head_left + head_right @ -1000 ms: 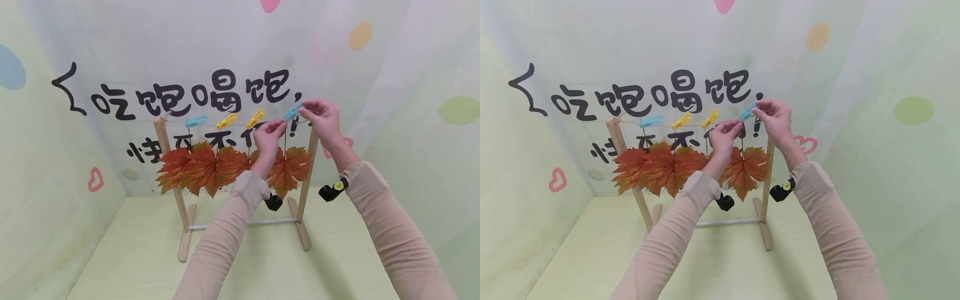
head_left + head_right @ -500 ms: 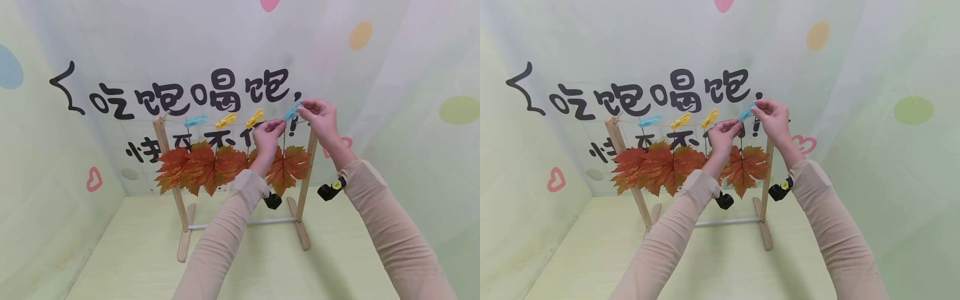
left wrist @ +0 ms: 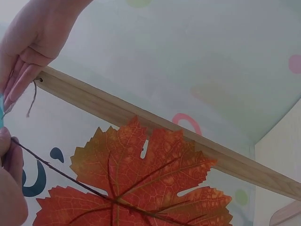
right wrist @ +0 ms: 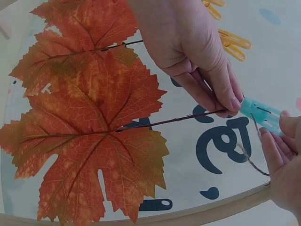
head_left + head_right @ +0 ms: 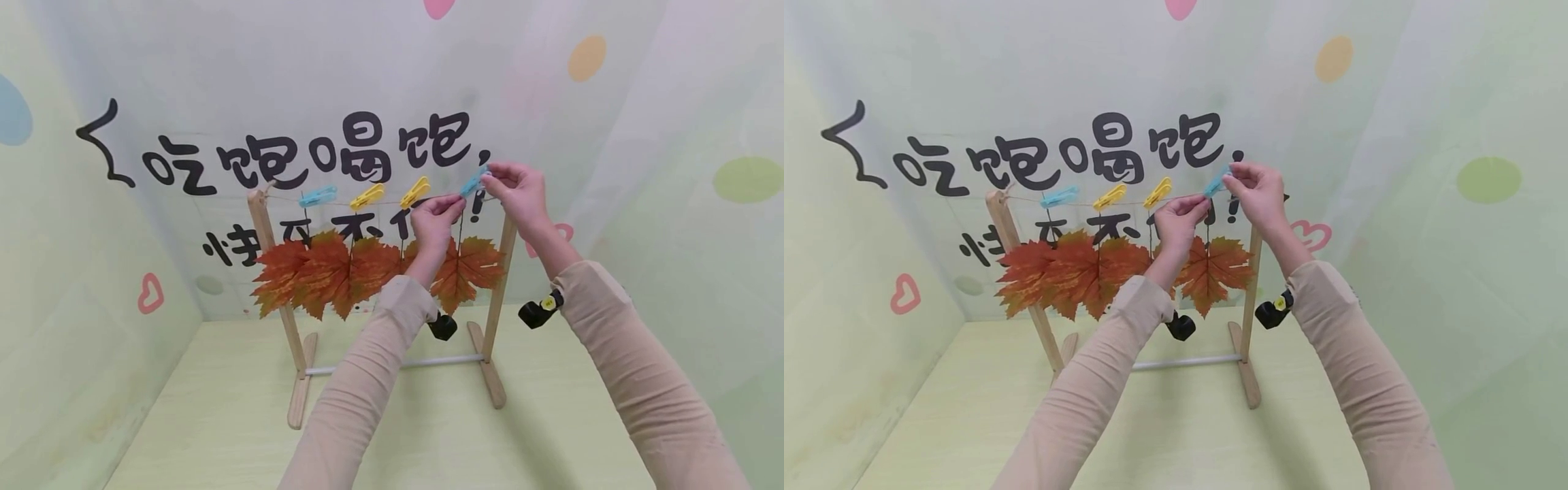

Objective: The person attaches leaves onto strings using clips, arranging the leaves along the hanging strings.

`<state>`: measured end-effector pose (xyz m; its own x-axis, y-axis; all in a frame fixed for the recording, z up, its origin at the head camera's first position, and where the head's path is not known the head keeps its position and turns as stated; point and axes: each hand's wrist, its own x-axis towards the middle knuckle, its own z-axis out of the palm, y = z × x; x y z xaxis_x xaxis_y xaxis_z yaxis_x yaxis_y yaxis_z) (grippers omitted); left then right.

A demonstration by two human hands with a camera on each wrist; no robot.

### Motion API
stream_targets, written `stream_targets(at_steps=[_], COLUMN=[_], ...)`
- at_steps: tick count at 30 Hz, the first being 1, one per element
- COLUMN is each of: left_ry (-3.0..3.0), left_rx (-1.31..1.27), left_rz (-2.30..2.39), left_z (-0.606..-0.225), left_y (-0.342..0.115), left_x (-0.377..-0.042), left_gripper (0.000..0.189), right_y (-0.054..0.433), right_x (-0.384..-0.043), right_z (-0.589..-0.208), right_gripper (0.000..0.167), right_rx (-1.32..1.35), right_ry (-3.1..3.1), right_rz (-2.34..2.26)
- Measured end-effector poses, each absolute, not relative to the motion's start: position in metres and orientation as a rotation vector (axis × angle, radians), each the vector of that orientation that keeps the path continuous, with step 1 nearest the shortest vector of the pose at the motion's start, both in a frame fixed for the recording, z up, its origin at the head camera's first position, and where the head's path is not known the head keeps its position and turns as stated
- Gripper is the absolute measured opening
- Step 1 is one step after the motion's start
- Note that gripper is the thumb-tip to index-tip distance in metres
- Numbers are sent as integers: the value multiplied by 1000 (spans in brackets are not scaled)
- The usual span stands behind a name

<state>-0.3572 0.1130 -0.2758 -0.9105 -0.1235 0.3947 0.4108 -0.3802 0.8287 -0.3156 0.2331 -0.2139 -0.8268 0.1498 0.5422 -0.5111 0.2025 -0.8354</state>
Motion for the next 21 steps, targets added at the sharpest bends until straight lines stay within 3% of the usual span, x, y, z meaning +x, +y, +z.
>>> stream_targets(at_steps=[21], left_ry=[-1623], left_rx=[-387], left_rz=[-2294], left_z=[-277], left_y=[103], left_x=[-344], left_gripper=[19], right_y=[235], right_x=[-314], right_z=[-218], right_gripper=[40], right_rx=[320], right_ry=[-1979], right_rz=[1648])
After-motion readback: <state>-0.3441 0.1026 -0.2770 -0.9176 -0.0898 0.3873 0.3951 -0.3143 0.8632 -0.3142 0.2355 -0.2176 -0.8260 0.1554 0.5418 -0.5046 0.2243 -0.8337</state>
